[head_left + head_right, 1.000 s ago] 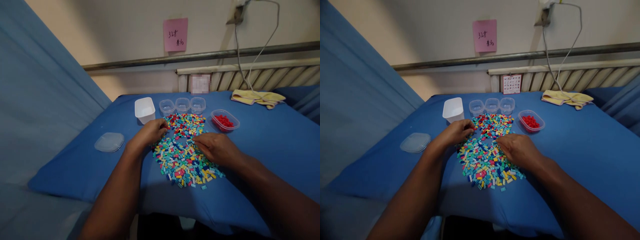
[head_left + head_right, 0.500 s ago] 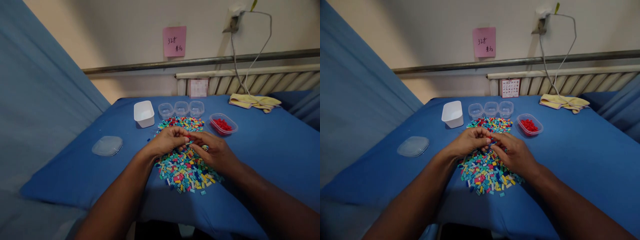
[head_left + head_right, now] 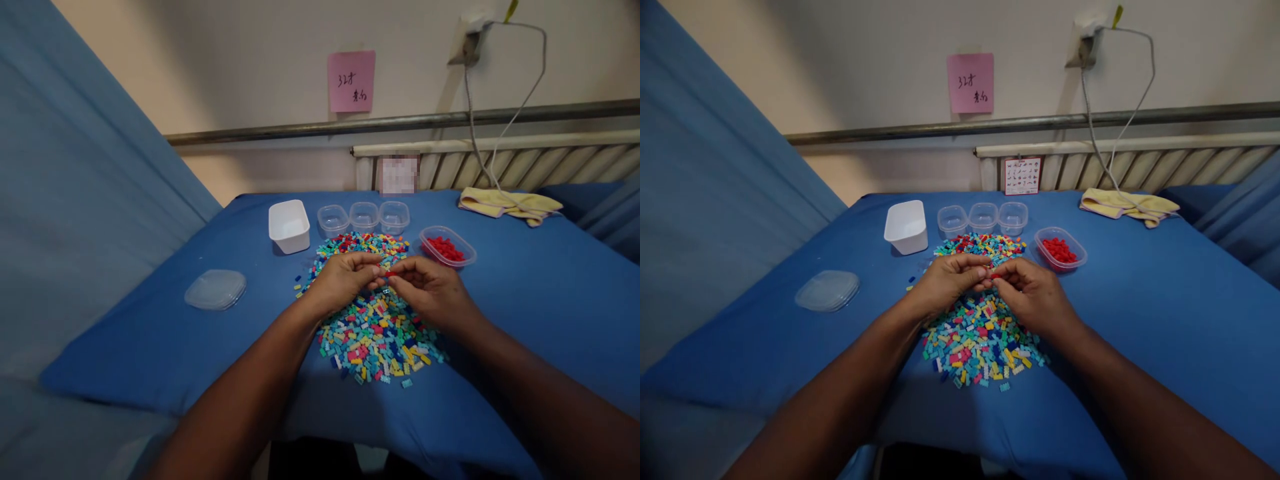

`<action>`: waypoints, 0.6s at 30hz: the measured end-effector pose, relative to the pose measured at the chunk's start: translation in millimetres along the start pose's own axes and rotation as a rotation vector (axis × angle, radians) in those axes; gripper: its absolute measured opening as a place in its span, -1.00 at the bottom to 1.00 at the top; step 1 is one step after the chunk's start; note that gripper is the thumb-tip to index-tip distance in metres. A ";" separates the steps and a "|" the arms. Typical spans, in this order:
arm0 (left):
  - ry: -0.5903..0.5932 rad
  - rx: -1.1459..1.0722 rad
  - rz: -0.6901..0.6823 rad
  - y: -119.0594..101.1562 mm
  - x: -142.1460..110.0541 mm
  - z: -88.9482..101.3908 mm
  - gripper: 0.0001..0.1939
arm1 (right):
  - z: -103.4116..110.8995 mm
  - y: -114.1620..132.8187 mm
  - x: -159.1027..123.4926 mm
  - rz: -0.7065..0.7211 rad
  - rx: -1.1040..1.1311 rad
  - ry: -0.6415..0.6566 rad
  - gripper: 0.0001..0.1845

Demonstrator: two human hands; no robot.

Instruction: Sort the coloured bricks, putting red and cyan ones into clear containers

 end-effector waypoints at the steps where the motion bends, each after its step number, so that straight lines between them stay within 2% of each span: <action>1: -0.028 0.010 -0.023 -1.4 0.7 2.1 -0.71 | 0.0 1.1 0.0 0.013 -0.032 0.005 -0.81; 5: -0.012 0.125 -0.155 -9.5 -2.2 -0.8 -0.86 | -4.3 4.6 -0.4 0.047 -0.087 0.047 -0.84; 10: -0.011 0.180 -0.254 -20.4 -10.3 -8.0 -0.86 | -6.9 -8.5 4.5 -0.153 0.133 -0.021 -0.75; 14: -0.051 0.277 -0.392 -29.5 -13.8 -9.3 -0.88 | -6.9 -11.1 8.2 -0.233 0.261 -0.063 -0.65; 18: -0.074 0.187 -0.321 -21.5 -7.3 -1.8 -0.82 | -9.0 -4.5 7.1 -0.231 0.277 -0.029 -0.61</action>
Point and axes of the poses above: each hand's wrist, its own x-axis towards the middle knuckle, its own z-axis out of the back of the hand, y = z × x, the point moved 7 cm from there along x, towards the middle knuckle, and after that the axes turned 10 degrees about -y, right-handed, at the moved point
